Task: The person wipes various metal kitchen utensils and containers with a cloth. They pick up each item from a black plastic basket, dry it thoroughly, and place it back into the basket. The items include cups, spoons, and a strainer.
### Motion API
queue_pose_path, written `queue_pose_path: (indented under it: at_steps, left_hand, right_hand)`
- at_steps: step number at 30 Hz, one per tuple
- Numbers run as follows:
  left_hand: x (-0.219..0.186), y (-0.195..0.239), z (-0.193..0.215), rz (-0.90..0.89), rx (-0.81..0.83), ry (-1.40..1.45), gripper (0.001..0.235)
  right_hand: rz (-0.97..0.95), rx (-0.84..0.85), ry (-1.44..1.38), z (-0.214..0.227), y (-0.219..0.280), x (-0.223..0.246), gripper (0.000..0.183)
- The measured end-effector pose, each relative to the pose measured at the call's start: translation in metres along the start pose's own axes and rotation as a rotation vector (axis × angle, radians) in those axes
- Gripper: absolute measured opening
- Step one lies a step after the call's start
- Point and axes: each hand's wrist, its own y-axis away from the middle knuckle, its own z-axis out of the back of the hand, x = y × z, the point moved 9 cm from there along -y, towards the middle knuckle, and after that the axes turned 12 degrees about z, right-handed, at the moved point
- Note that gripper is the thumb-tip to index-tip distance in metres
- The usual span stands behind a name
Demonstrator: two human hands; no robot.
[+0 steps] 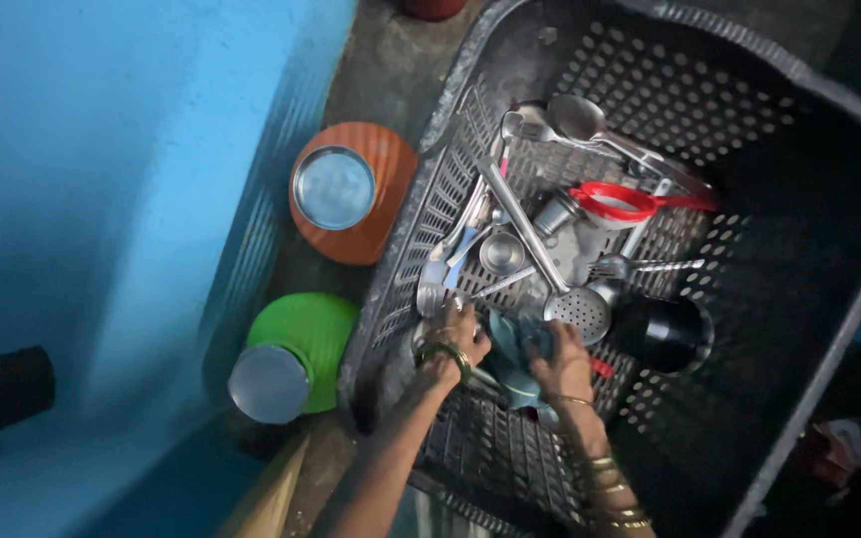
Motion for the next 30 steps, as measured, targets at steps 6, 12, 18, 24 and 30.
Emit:
queue_pose_path:
  at_steps: [6,12,18,24,30]
  left_hand:
    - [0.024,-0.024,-0.042,-0.026,0.154,0.442,0.047]
    - [0.007,0.003,-0.075,0.322,0.896,1.588,0.043]
    - [-0.052,0.018,-0.056,0.37,0.802,1.565,0.04]
    - [-0.093,0.021,-0.02,0.063,0.657,1.298,0.062]
    - [-0.153,0.049,0.035,-0.199,0.763,1.279,0.055]
  right_hand:
    - [-0.457,-0.262,-0.471,0.065,0.047,-0.054,0.045]
    - [-0.57,-0.071,-1.058,0.126,0.052,0.018,0.036]
    - [-0.298,-0.166,-0.908,0.162,0.036,0.105,0.022]
    - [-0.033,-0.315,-0.407,0.191,0.035,0.187,0.014]
    - [0.459,-0.356,0.203,0.199,0.06,0.284,0.024]
